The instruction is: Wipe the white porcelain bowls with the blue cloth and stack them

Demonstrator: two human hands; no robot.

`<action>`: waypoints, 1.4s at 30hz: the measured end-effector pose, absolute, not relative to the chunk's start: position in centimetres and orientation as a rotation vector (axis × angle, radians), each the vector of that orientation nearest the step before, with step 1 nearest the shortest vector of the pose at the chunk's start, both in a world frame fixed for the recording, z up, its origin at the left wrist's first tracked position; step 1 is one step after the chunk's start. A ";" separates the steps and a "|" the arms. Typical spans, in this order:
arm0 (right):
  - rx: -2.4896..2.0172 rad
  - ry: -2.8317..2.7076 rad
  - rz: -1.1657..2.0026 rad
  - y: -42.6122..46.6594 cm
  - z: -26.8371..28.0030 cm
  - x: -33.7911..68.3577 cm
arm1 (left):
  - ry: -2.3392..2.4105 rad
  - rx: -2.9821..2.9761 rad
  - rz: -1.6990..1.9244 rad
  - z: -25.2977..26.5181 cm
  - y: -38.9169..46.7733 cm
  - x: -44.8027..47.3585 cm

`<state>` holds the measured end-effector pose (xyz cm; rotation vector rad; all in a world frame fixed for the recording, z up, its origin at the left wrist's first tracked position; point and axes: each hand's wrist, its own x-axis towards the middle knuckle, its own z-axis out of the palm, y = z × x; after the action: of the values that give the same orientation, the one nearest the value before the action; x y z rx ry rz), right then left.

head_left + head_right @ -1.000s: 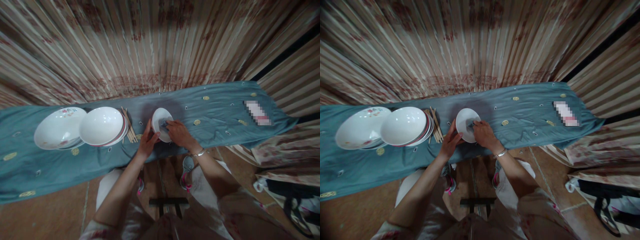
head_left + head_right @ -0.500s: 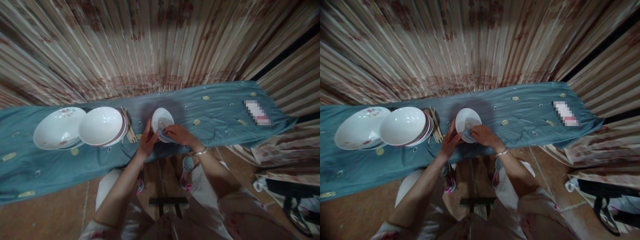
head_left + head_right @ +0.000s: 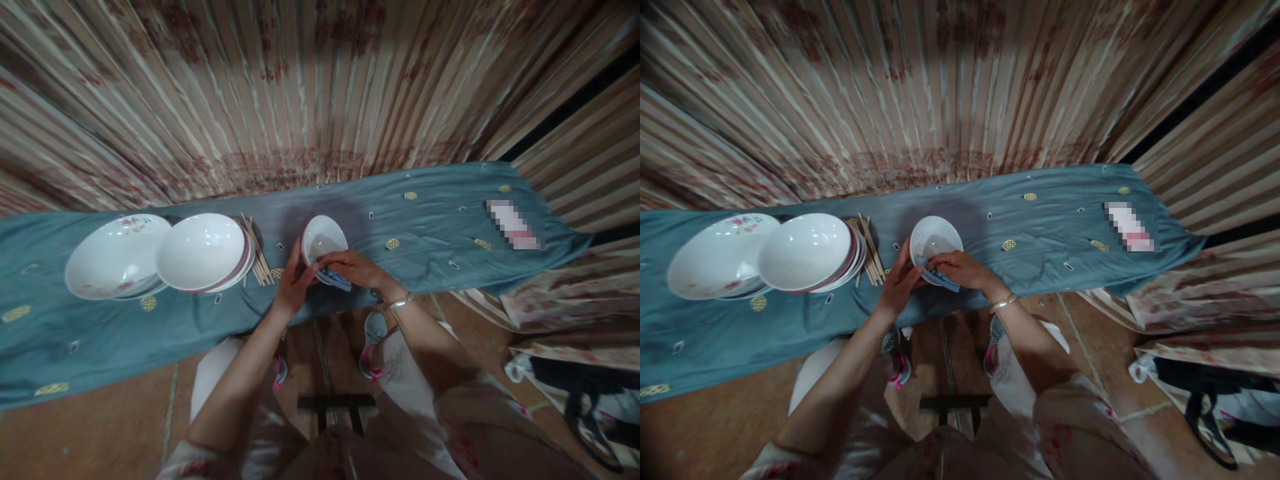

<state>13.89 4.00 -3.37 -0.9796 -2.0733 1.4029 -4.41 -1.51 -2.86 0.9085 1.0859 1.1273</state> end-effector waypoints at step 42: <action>-1.270 -2.487 0.455 2.9 -3.5 12.8 | 1.130 0.966 1.110 -3.2 -1.4 -4.6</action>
<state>12.84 2.94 -3.53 -1.2700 -2.4870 0.4552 -4.59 -1.43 -3.23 0.9656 1.1297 1.1096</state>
